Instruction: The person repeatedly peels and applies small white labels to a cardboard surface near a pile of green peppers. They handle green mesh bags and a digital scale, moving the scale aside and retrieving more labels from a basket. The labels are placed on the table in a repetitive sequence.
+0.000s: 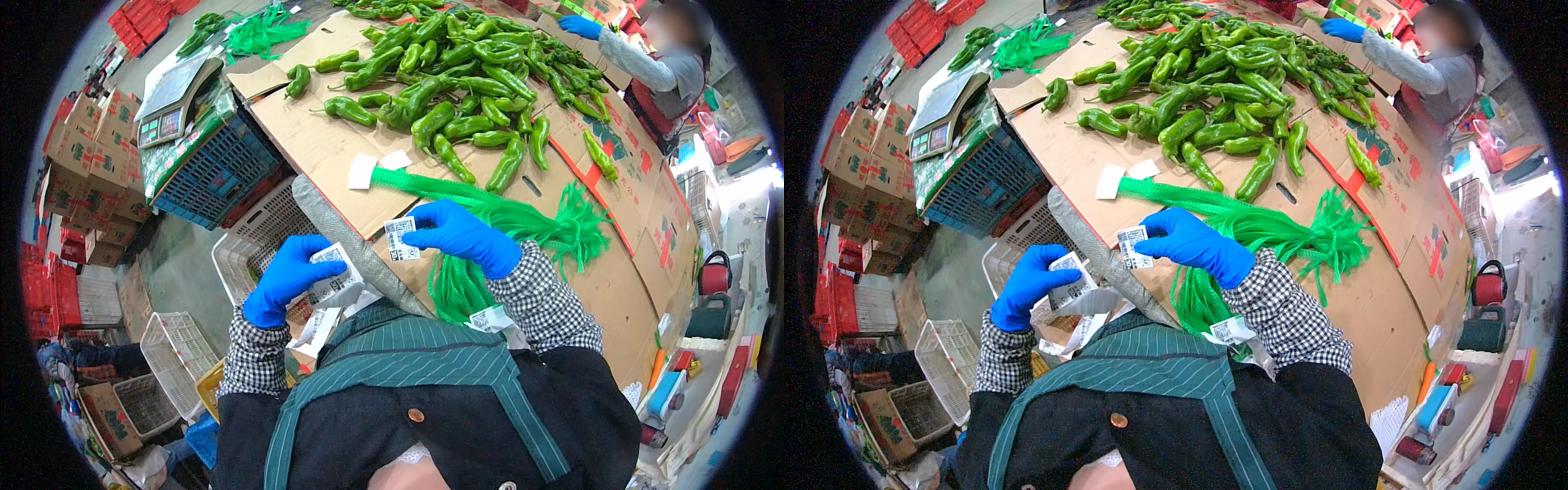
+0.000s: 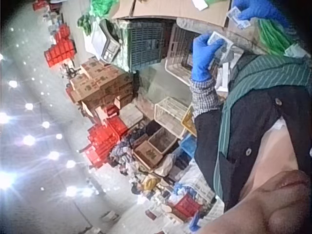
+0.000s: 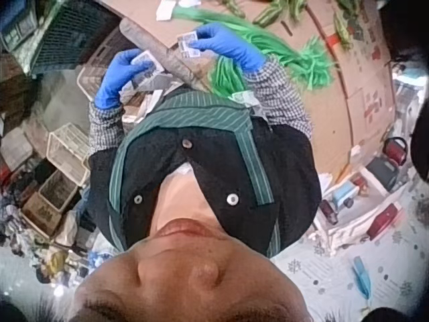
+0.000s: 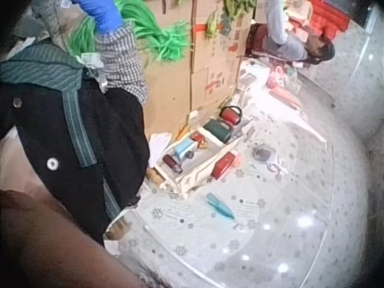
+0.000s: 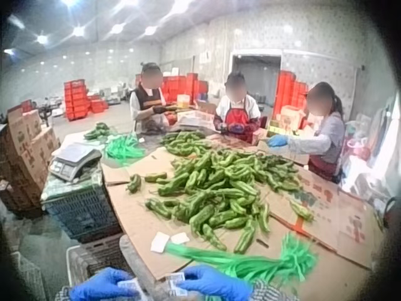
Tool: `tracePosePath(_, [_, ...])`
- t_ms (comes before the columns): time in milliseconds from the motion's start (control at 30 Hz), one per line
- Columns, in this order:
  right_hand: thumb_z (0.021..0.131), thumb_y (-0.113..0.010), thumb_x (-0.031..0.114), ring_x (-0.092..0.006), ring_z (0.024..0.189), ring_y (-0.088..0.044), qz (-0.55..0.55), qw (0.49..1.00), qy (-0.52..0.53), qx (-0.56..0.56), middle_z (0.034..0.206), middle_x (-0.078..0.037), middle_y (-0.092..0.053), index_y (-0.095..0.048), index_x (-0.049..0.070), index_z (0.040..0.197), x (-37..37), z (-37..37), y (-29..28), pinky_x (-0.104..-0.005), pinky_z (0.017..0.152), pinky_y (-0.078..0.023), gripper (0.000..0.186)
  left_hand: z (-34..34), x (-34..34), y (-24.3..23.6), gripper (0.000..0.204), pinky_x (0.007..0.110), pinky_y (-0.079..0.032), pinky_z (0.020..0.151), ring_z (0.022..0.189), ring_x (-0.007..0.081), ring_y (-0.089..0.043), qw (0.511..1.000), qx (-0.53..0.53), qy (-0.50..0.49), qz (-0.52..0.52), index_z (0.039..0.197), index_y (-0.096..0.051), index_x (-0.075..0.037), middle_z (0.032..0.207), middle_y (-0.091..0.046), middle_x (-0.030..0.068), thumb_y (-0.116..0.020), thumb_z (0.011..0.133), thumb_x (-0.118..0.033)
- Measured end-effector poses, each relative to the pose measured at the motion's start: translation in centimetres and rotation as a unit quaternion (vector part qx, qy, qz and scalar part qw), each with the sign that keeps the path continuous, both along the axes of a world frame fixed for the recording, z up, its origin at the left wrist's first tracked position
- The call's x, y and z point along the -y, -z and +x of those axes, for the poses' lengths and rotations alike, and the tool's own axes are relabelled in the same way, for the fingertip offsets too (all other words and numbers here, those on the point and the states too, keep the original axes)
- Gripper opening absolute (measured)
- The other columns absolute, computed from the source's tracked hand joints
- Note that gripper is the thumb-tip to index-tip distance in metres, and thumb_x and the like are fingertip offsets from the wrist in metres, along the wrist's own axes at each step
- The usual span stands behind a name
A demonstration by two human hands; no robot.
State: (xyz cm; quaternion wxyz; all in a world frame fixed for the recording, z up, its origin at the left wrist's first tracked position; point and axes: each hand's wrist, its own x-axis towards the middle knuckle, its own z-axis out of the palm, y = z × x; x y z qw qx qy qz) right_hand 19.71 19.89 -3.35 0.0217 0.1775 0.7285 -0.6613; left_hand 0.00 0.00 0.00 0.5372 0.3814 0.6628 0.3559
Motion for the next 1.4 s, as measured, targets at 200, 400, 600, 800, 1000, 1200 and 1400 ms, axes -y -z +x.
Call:
tracePosePath(200, [0.08, -0.068, 0.028, -0.0122, 0.063, -0.055, -0.003, 0.994, 0.065, -0.089, 0.07, -0.006, -0.062, -0.065, 0.002, 0.084, 3.6, -1.2, 0.2, -0.0271, 0.061, -0.046, 0.026, 5.1, -0.8, 0.6, 0.019, 0.029, -0.046, 0.082, 0.088, 0.0144, -0.059, 0.989, 0.055, -0.023, 0.134, 0.095, -0.067, 0.0, 0.098, -0.065, 0.0088, -0.07, 0.077, -0.007])
tracePosePath(400, [0.086, -0.06, 0.035, -0.0176, 0.06, -0.06, 0.11, 0.984, 0.118, -0.079, 0.064, -0.01, -0.062, -0.066, 0.003, 0.075, 4.5, -1.0, 0.0, -0.029, 0.058, -0.047, 0.035, 6.5, -1.3, 2.8, 0.016, 0.026, -0.048, 0.07, 0.08, 0.0113, -0.06, 0.973, -0.073, -0.031, 0.218, 0.094, -0.068, -0.002, 0.087, -0.067, 0.0081, -0.069, 0.078, -0.003])
tracePosePath(600, [0.088, -0.06, 0.03, -0.0146, 0.08, -0.064, 0.056, 0.997, -0.042, 0.032, 0.093, -0.011, -0.068, -0.066, 0.005, 0.105, -1.0, 3.7, -2.1, -0.0288, 0.073, -0.05, 0.031, 4.5, 0.7, 3.3, 0.019, 0.028, -0.048, 0.069, 0.078, 0.0133, -0.06, 0.988, -0.027, -0.038, 0.146, 0.095, -0.065, -0.001, 0.085, -0.065, 0.0078, -0.066, 0.082, -0.015])
tracePosePath(800, [0.084, -0.063, 0.029, -0.0168, 0.093, -0.061, 0.049, 0.982, -0.181, 0.031, 0.1, -0.007, -0.067, -0.065, 0.005, 0.108, -3.0, 3.3, -5.3, -0.0303, 0.083, -0.047, 0.034, 4.4, 1.4, 3.3, 0.022, 0.028, -0.048, 0.077, 0.086, 0.0127, -0.059, 0.981, 0.078, -0.101, 0.147, 0.107, -0.061, -0.001, 0.095, -0.064, 0.0072, -0.054, 0.087, -0.007])
tracePosePath(1000, [0.077, -0.061, 0.03, -0.0327, 0.073, -0.059, 0.511, 0.823, 0.16, -0.188, 0.077, -0.014, -0.061, -0.064, 0.011, 0.091, -3.1, -8.0, 8.0, -0.043, 0.069, -0.046, 0.024, 6.7, 1.3, 4.6, 0.019, 0.025, -0.047, 0.063, 0.071, 0.0088, -0.058, 0.99, 0.031, -0.103, 0.09, 0.089, -0.067, 0.001, 0.079, -0.067, 0.006, -0.067, 0.082, -0.016])
tracePosePath(1200, [0.081, -0.058, 0.028, -0.0308, 0.067, -0.059, 0.518, 0.818, 0.176, -0.181, 0.073, -0.013, -0.062, -0.065, 0.01, 0.08, -4.7, -9.2, 8.3, -0.0406, 0.064, -0.046, 0.019, 7.4, 4.1, 3.5, 0.022, 0.029, -0.047, 0.068, 0.077, 0.0125, -0.059, 0.995, -0.024, -0.014, 0.095, 0.1, -0.064, -0.001, 0.085, -0.064, 0.008, -0.062, 0.085, -0.016])
tracePosePath(1400, [0.084, -0.061, 0.017, -0.0146, 0.071, -0.058, 0.117, 0.973, 0.153, -0.129, 0.081, -0.008, -0.065, -0.066, 0.002, 0.092, -3.1, -5.4, 2.0, -0.0274, 0.067, -0.047, 0.018, 5.7, 2.2, 1.8, 0.025, 0.031, -0.048, 0.077, 0.086, 0.0172, -0.061, 0.987, -0.018, -0.024, 0.156, 0.108, -0.063, -0.004, 0.094, -0.064, 0.0126, -0.055, 0.084, -0.004])
